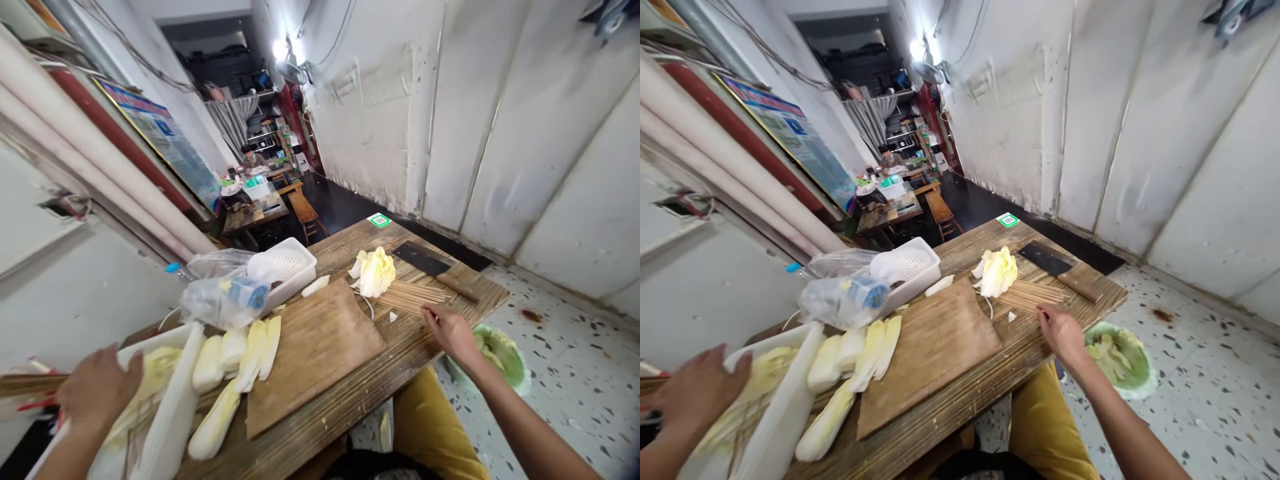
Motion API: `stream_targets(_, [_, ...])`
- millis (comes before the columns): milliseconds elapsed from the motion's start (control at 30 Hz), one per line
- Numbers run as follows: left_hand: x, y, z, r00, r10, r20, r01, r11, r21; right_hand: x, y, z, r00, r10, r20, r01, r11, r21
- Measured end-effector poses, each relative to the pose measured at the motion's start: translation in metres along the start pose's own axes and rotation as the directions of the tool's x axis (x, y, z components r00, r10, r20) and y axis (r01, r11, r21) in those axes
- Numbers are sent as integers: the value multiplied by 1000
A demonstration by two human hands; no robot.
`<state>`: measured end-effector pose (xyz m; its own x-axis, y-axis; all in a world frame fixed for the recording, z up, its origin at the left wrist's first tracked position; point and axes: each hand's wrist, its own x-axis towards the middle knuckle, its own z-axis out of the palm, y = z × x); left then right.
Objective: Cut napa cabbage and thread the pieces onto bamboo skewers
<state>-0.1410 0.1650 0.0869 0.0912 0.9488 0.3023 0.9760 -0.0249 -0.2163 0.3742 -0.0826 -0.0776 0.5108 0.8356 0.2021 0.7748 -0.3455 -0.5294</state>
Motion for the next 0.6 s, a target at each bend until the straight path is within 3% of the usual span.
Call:
stream_targets(67, [15,37,16,991,90,-100,-97,993,-64,14,13,3,997,-40,68,47,993,-112])
stream_targets(133, [19,87,26,947,287,-143,-316,913,-260,22,17,11,985,-92,148,122,971,-207])
stream_targets(200, [9,148,29,868,469,-163,-492,769,-408,26,17,21,974,-119,191,173,940,-294])
stream_targets(267, [-8,213,30,764,619,-182,-623,635,-456,28,16,26,971,-125,204,195,908,-371])
stream_targets(367, [-32,301,36,597,783,-173,-746,462,-480,30,15,28,966,-129,224,220,864,-452])
stream_targets(400, [-37,324,40,559,810,-176,-766,424,-483,30,15,27,963,-132,236,232,852,-470])
stream_targets(500, [-44,375,55,502,844,-186,-786,356,-505,32,12,27,955,-130,267,254,823,-509])
stream_targets(600, [-42,400,65,499,846,-187,-768,332,-548,34,7,29,952,-120,280,257,810,-526])
